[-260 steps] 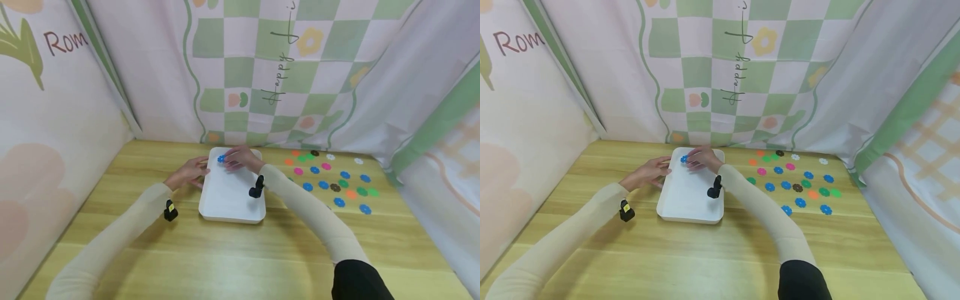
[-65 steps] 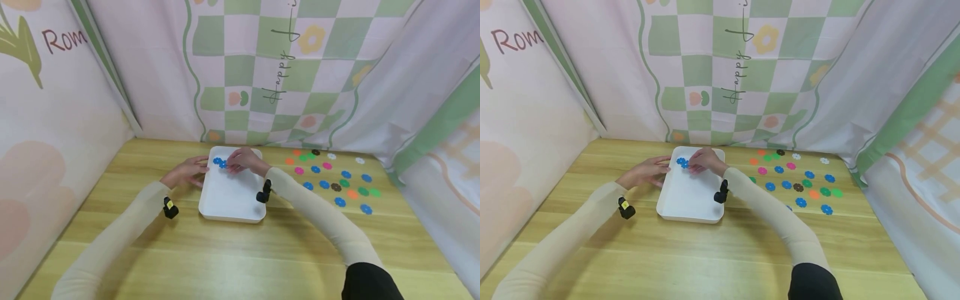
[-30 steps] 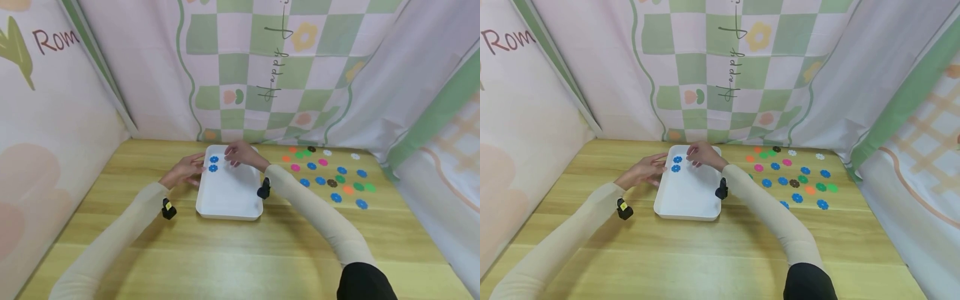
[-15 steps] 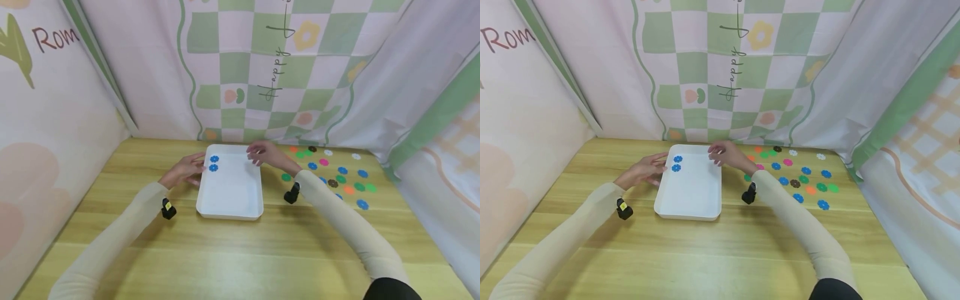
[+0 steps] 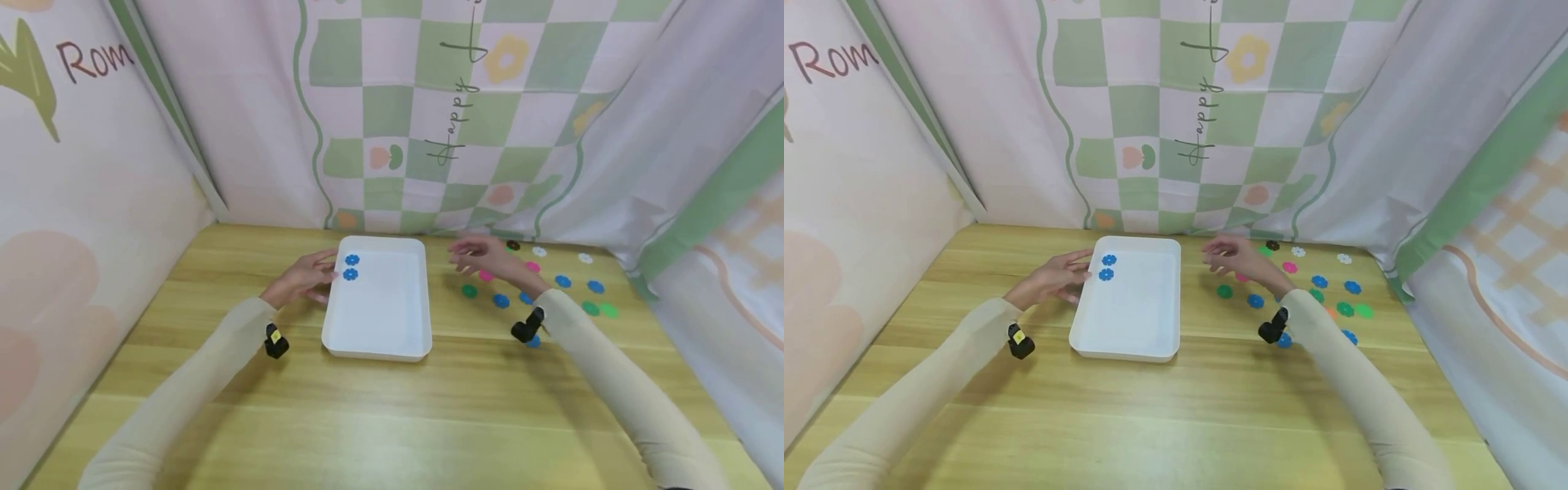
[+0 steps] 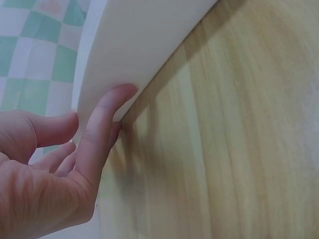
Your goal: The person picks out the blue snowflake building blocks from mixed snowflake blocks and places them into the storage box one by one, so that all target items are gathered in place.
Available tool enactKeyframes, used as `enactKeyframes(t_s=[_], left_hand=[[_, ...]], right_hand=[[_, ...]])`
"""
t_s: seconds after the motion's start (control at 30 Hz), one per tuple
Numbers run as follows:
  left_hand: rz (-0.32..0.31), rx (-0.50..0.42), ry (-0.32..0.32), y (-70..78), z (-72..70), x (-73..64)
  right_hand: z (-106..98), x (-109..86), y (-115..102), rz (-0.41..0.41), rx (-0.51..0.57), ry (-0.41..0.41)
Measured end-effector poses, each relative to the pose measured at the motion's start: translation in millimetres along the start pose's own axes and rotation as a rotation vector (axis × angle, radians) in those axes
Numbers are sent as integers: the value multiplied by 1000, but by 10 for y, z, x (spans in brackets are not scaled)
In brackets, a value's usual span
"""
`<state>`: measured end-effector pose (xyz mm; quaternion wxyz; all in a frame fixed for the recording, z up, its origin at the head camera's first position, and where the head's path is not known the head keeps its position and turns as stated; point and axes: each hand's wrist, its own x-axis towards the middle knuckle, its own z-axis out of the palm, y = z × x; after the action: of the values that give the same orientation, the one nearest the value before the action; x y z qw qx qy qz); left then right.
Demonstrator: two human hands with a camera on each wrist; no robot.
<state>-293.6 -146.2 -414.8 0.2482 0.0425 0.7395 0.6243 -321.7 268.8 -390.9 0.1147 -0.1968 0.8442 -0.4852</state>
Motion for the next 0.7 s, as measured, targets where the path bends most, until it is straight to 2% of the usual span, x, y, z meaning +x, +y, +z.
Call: enactKeyframes(t_s=[0.13, 0.33, 0.57, 0.7], left_hand=[[0, 3, 1, -10, 15, 25], [-9, 7, 18, -39, 9, 11], [-4, 13, 12, -23, 21, -1], [-10, 14, 12, -21, 30, 7]], right_hand=[[-138, -119, 91, 23, -43, 7], [-295, -242, 292, 29, -82, -53], [-451, -424, 469, 92, -7, -127], [-524, -524, 522, 51, 15, -178]])
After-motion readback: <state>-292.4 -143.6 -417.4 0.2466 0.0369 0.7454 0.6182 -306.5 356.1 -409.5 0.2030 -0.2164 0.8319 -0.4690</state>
